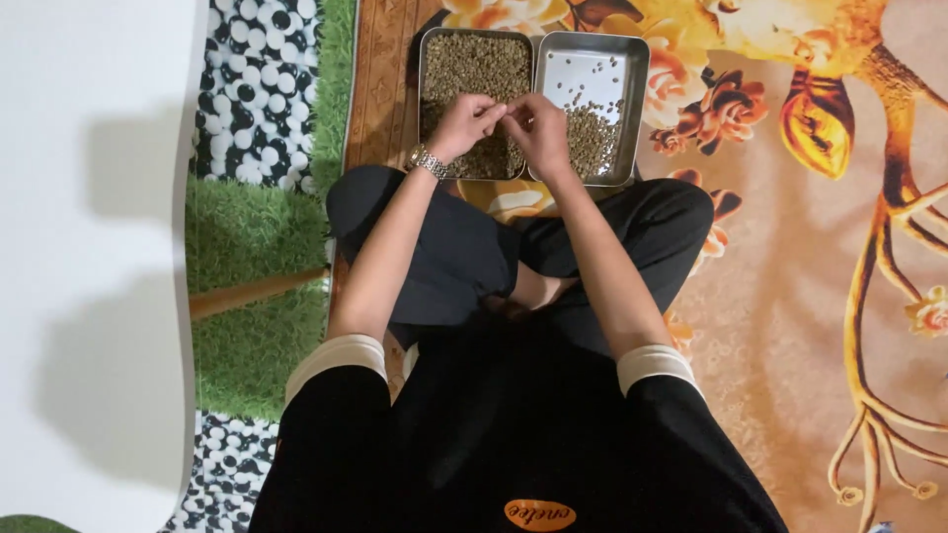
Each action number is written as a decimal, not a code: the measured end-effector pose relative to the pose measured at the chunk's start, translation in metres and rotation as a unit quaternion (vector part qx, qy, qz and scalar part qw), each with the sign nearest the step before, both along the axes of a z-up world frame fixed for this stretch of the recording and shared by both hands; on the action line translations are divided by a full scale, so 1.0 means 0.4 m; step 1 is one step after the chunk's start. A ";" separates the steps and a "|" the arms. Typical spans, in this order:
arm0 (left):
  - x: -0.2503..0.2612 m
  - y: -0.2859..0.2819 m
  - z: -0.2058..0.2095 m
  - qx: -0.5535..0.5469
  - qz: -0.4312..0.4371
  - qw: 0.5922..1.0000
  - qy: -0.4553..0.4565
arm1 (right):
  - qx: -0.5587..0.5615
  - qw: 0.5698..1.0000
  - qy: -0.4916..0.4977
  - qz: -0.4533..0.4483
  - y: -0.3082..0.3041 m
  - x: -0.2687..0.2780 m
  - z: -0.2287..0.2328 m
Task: Sorting green coffee beans by hand between two metal trays while sitting on the floor.
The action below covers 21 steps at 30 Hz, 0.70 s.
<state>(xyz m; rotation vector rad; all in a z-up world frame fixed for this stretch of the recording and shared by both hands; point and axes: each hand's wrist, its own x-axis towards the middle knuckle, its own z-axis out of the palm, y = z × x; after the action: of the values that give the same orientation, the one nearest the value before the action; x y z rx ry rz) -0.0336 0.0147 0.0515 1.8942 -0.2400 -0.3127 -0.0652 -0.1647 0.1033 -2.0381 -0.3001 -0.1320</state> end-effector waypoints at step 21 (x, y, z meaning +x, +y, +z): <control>0.010 0.014 -0.038 -0.166 -0.015 0.950 0.266 | -0.070 0.997 -0.010 0.019 -0.020 -0.009 -0.016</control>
<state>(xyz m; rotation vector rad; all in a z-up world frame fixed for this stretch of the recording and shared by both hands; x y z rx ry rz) -0.0294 0.0203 0.0363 1.4152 0.0433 -0.7407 -0.0687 -0.1727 0.0967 -2.1690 -0.3687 -0.1111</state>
